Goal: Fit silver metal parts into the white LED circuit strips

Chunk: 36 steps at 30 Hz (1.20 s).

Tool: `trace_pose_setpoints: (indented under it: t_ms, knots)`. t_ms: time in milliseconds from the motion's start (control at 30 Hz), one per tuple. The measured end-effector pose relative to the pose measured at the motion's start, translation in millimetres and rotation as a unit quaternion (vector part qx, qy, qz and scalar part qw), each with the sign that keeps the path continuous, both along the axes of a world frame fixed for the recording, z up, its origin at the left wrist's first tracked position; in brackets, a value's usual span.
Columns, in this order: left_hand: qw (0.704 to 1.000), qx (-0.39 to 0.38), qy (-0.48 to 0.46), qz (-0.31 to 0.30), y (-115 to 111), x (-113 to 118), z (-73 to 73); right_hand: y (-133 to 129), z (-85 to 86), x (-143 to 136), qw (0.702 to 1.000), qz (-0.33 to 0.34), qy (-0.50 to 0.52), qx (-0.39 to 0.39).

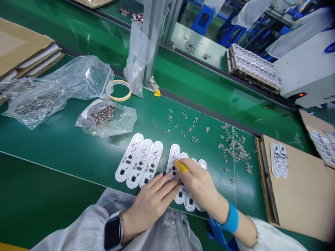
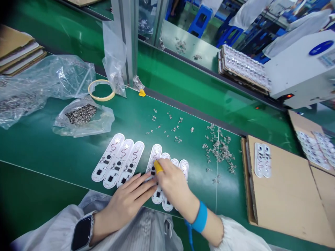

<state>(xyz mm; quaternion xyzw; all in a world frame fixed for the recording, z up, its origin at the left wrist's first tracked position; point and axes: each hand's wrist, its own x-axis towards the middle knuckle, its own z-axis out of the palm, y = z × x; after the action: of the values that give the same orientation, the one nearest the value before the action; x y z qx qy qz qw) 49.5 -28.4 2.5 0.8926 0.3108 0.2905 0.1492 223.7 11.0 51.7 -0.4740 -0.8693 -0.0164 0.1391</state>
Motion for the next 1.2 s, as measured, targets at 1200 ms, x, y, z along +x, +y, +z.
trace_pose_setpoints:
  t_ms: [1200]
  knots:
    - [0.956,-0.011,0.187,0.227,21,-52,0.9,138,-17.2,8,0.97,-0.081,0.032,-0.226]
